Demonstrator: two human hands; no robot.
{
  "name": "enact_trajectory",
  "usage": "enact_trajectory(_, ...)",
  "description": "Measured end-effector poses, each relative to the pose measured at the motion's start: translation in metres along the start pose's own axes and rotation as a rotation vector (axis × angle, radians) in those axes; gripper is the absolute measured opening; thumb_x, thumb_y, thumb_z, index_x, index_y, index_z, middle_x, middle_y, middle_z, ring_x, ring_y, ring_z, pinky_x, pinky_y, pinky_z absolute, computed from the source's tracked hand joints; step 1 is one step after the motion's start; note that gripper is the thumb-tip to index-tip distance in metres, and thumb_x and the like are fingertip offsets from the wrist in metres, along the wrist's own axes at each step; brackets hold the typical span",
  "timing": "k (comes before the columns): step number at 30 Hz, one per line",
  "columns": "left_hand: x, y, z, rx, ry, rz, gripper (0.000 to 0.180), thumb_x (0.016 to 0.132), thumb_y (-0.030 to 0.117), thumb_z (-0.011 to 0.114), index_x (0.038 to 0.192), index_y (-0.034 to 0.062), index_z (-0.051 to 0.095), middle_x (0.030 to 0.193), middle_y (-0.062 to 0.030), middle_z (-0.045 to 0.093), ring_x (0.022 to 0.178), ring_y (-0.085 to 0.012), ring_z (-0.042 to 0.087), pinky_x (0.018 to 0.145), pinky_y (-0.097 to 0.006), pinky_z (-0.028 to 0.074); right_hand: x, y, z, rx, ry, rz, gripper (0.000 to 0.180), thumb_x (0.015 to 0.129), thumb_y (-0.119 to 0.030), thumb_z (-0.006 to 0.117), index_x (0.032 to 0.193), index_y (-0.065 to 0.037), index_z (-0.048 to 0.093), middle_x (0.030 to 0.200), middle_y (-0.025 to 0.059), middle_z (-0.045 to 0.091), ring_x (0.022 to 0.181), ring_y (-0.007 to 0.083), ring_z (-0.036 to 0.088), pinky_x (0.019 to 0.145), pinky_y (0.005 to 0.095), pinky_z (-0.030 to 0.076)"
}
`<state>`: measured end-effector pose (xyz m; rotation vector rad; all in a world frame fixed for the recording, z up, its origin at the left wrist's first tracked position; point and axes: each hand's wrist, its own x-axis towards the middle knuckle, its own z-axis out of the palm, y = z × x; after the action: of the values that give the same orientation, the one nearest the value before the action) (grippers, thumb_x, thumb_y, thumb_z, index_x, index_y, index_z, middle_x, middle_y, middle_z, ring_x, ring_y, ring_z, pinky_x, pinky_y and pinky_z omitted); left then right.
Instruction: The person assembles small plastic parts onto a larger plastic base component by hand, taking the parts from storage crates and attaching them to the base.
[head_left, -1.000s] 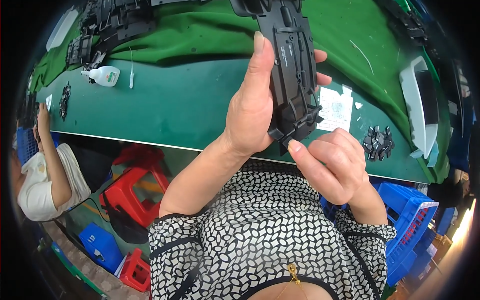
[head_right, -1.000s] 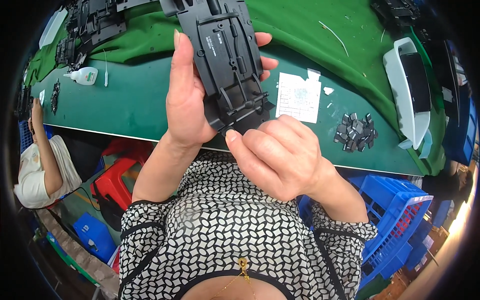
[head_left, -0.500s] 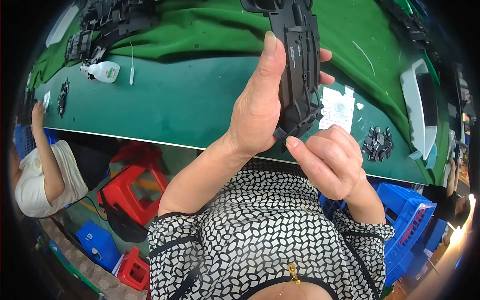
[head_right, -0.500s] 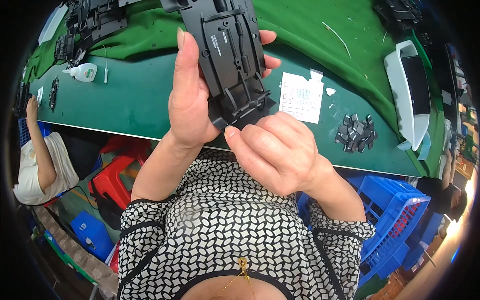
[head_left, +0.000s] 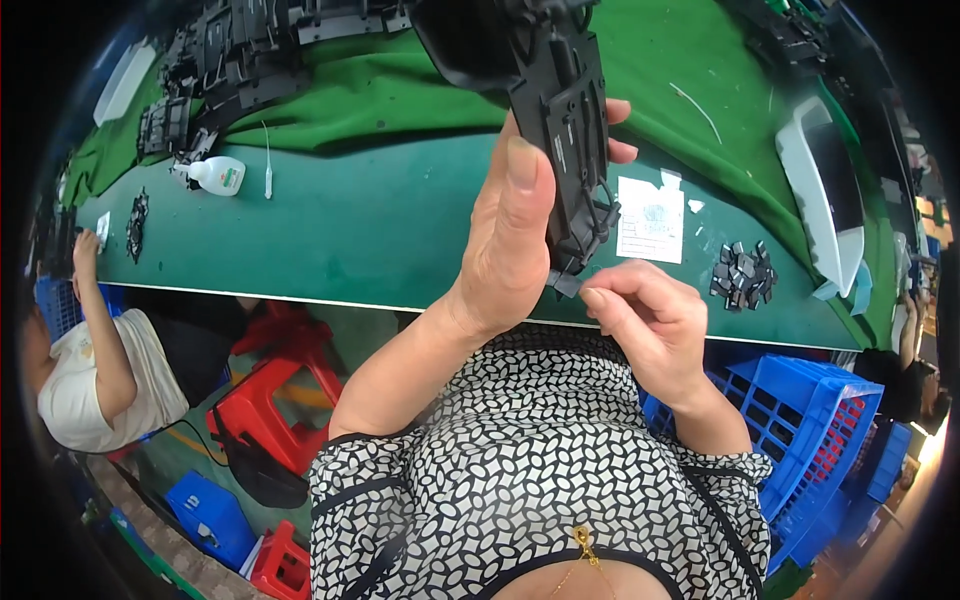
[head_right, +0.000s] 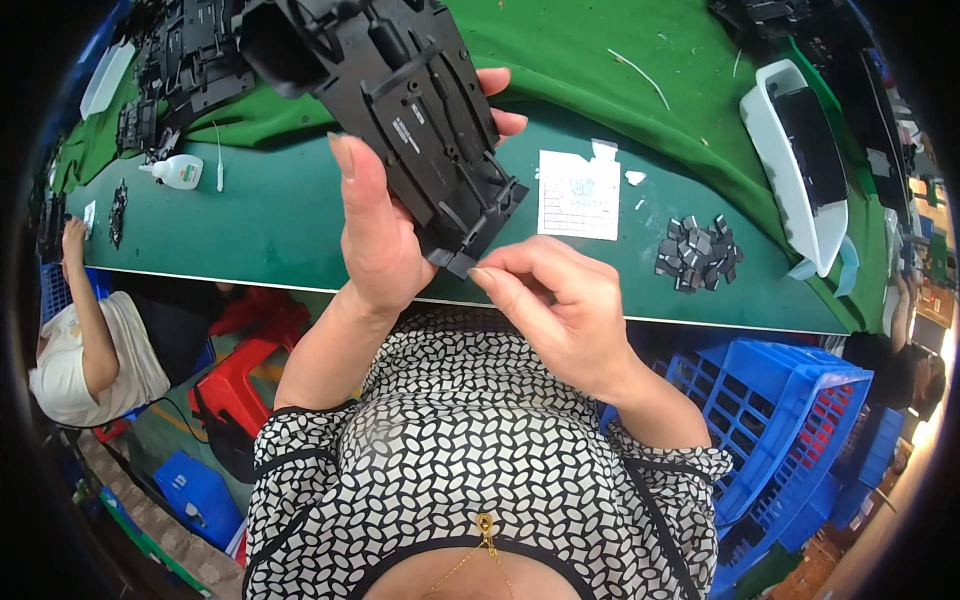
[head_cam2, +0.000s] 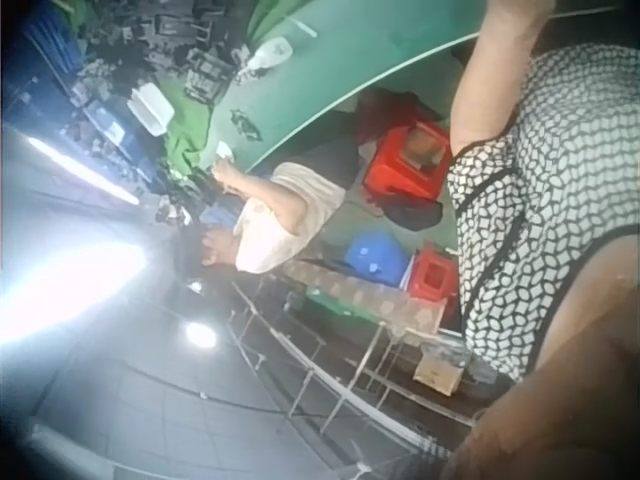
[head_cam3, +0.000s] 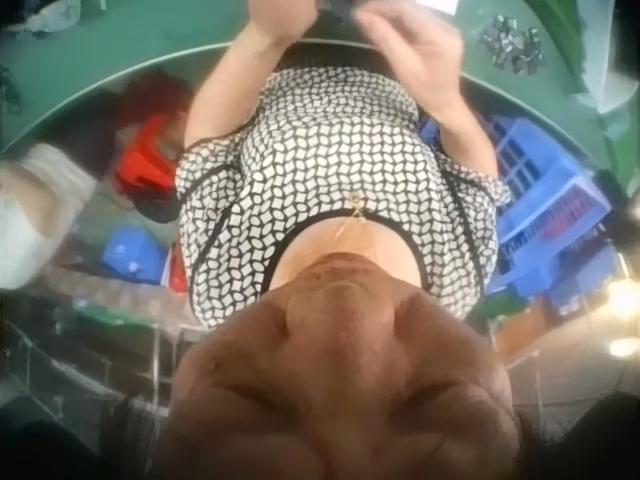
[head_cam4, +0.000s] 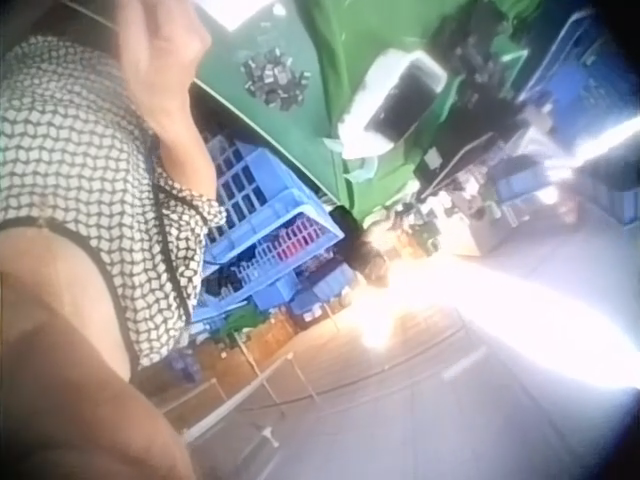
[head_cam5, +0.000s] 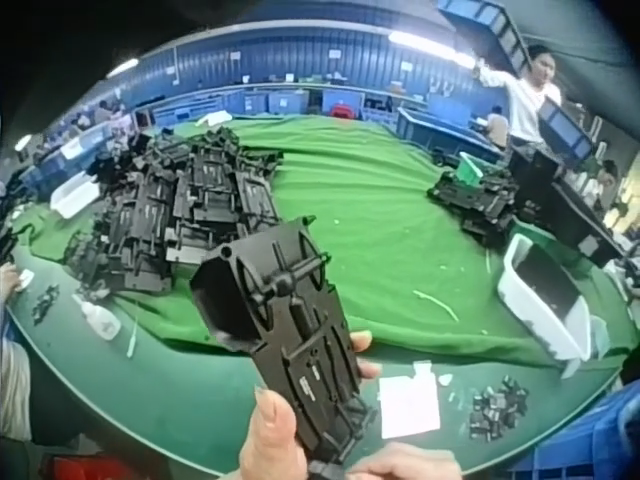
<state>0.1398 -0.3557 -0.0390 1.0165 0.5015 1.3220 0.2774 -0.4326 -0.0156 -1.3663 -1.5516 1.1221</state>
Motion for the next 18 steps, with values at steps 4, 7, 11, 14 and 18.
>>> enact_trajectory(4,0.000,0.006,0.001,0.048,-0.014,-0.027,0.092,0.085,0.075,0.030,0.137,-0.0005,0.036,0.133,-0.0162,0.045,0.112,-0.0243,0.053,0.087,-0.032,0.050,0.005,-0.004,-0.001,-0.005,0.021,-0.002,0.007,0.081,0.000,0.067,0.087,0.003,0.065,0.075,0.0080,0.063,0.062,0.0127,0.057,0.055,0.0244,0.044)
enact_trajectory(7,-0.006,0.023,-0.006,-0.233,-0.051,-0.061,0.067,0.097,0.054,0.030,0.135,-0.0012,0.034,0.129,-0.0150,0.049,0.113,-0.0231,0.054,0.092,-0.034,0.047,-0.003,-0.018,-0.009,-0.200,0.014,-0.204,0.004,0.080,0.002,0.066,0.083,0.003,0.064,0.074,0.0111,0.063,0.062,0.0198,0.059,0.056,0.0277,0.046)
enact_trajectory(11,0.010,0.049,-0.027,-0.319,0.026,-0.346,0.061,0.100,0.049,0.021,0.136,0.0030,0.037,0.123,-0.0158,0.054,0.106,-0.0268,0.059,0.085,-0.040,0.053,-0.028,0.004,-0.016,-0.256,0.121,-0.324,0.006,0.075,0.007,0.065,0.078,0.002,0.064,0.071,0.0110,0.062,0.059,0.0216,0.059,0.053,0.0288,0.046)
enact_trajectory(14,0.043,0.086,-0.035,-0.276,0.154,-0.309,0.050,0.101,0.042,0.029,0.127,0.0044,0.049,0.110,-0.0100,0.064,0.094,-0.0220,0.065,0.083,-0.038,0.054,-0.037,0.005,-0.017,-0.292,0.111,-0.387,0.009,0.073,0.007,0.068,0.077,0.001,0.062,0.070,0.0106,0.062,0.057,0.0222,0.058,0.052,0.0298,0.045)
enact_trajectory(18,0.128,0.135,-0.071,0.121,0.221,-0.012,0.036,0.098,0.035,0.048,0.108,0.0034,0.062,0.100,-0.0044,0.064,0.092,-0.0126,0.057,0.086,-0.029,0.045,-0.038,0.010,-0.023,-0.301,0.114,-0.472,0.012,0.070,0.006,0.071,0.077,0.000,0.063,0.070,0.0091,0.063,0.056,0.0213,0.059,0.051,0.0298,0.047)
